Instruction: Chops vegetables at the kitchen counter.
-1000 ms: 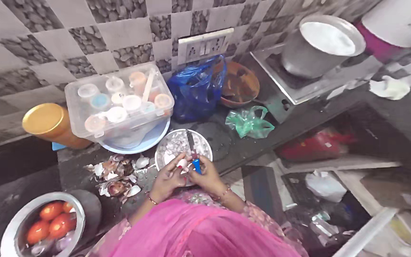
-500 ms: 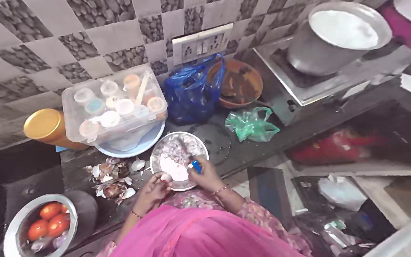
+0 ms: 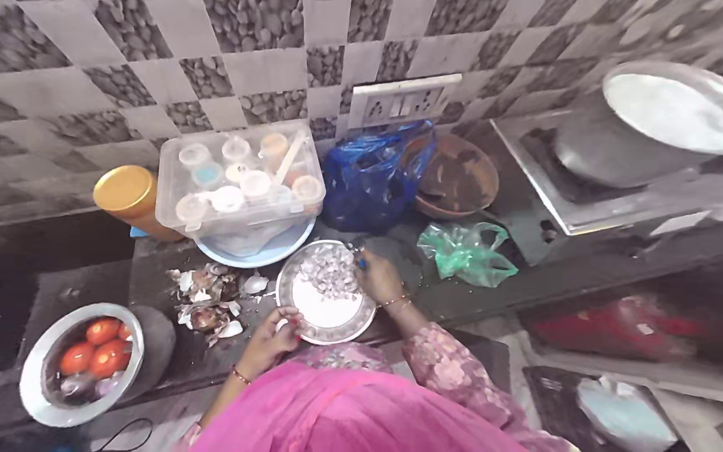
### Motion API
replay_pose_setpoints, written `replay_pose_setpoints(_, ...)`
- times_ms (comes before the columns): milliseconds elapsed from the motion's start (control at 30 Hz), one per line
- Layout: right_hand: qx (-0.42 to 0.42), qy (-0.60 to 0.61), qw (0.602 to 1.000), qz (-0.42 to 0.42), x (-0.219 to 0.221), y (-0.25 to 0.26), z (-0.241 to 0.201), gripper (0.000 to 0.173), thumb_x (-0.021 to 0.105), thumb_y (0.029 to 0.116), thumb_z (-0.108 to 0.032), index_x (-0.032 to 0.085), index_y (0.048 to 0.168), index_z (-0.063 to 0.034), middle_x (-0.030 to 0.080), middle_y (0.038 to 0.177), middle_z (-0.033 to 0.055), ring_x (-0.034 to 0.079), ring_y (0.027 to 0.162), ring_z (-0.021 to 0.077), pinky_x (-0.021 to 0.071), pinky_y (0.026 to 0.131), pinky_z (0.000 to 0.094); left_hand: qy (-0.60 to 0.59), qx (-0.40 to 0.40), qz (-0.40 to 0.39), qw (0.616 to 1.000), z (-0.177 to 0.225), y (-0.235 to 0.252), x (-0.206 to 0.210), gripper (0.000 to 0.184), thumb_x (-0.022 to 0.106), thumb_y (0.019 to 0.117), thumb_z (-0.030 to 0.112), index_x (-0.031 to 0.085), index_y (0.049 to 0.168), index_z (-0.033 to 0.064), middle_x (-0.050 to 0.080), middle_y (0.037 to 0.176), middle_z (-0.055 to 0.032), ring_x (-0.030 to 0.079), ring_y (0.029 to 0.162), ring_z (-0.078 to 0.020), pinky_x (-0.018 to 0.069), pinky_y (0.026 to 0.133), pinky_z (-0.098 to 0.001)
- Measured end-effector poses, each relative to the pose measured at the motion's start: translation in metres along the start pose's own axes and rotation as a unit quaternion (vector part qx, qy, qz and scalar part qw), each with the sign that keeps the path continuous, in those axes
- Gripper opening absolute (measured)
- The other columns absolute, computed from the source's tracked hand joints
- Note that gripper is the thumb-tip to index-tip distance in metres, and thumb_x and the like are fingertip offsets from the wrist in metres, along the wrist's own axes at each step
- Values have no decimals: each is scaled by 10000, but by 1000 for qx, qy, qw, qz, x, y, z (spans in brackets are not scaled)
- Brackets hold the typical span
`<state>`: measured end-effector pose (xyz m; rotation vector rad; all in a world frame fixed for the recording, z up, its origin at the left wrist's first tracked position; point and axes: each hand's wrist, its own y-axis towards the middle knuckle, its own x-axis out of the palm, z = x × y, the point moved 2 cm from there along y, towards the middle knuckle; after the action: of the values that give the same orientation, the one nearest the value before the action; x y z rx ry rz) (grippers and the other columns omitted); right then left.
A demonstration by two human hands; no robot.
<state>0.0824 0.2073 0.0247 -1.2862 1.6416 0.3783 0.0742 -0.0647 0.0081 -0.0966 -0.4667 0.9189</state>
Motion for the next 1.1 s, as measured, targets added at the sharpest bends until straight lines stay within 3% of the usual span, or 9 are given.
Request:
replay_pose_setpoints(167,-5,188,982,16,-3,5,11,289,698,937,-146,662,1179,8,695,1065,179,680,954,272,551,896,477,-70,-4,8,998,1,-2,-6,617,677,819,109,397,1356,-11,615,1314,-65,656,1135,-143,540,993,-312)
replay_pose_setpoints(367,0,235,972,-3,10,9,11,294,723,927,-152,649,1162,7,689,1019,155,675,881,229,567,829,432,-116,2,-60,991,17,11,2,761,582,900,55,153,1526,0,558,1442,-130,603,1279,-199,508,1052,-331)
replay_pose_setpoints(433,20,291,957,-11,13,7,9,300,733,912,-120,629,1159,14,671,958,129,646,774,173,566,728,362,-117,-6,-63,991,23,18,9,708,576,898,38,218,1508,12,581,1419,-121,629,1234,-191,528,1008,-319)
replay_pose_setpoints(533,16,362,930,-58,6,-6,-1,290,735,896,-61,606,1145,13,641,922,72,607,704,88,542,647,256,-8,-34,-35,999,26,37,16,502,613,890,39,483,1373,-4,618,1308,-91,681,1057,-176,586,888,-349)
replay_pose_setpoints(633,-42,317,941,-107,-3,-20,-14,262,715,885,-68,615,1110,20,642,936,70,618,725,77,551,675,252,163,-47,-44,984,31,61,22,448,683,866,0,579,1300,-34,636,1214,-126,689,947,-135,604,827,-302)
replay_pose_setpoints(733,-90,247,959,-109,-13,-28,-22,252,698,905,-135,643,1118,-12,653,936,56,602,706,67,535,660,256,264,-43,-96,959,41,78,30,308,743,818,55,679,1115,8,691,992,-26,656,841,-46,565,786,-244)
replay_pose_setpoints(800,-105,234,962,-96,-17,-31,-24,273,689,913,-151,651,1143,-9,669,944,65,610,728,81,538,684,276,290,-60,-118,948,47,83,36,216,739,838,68,686,1043,25,665,897,11,621,769,-20,541,729,-219)
replay_pose_setpoints(933,-116,236,962,-78,-17,-32,-22,268,684,905,-152,662,1126,-2,678,935,75,615,719,88,539,682,283,274,-88,-114,951,46,89,42,214,748,820,35,664,1016,20,656,875,-8,633,742,-49,561,710,-248)
replay_pose_setpoints(1100,-117,222,967,-36,-3,-27,-15,277,704,908,-220,679,1086,-9,685,893,87,627,755,151,532,722,372,224,-98,-105,964,32,95,38,269,722,874,42,639,1126,-2,676,938,-40,661,774,-74,581,726,-256)
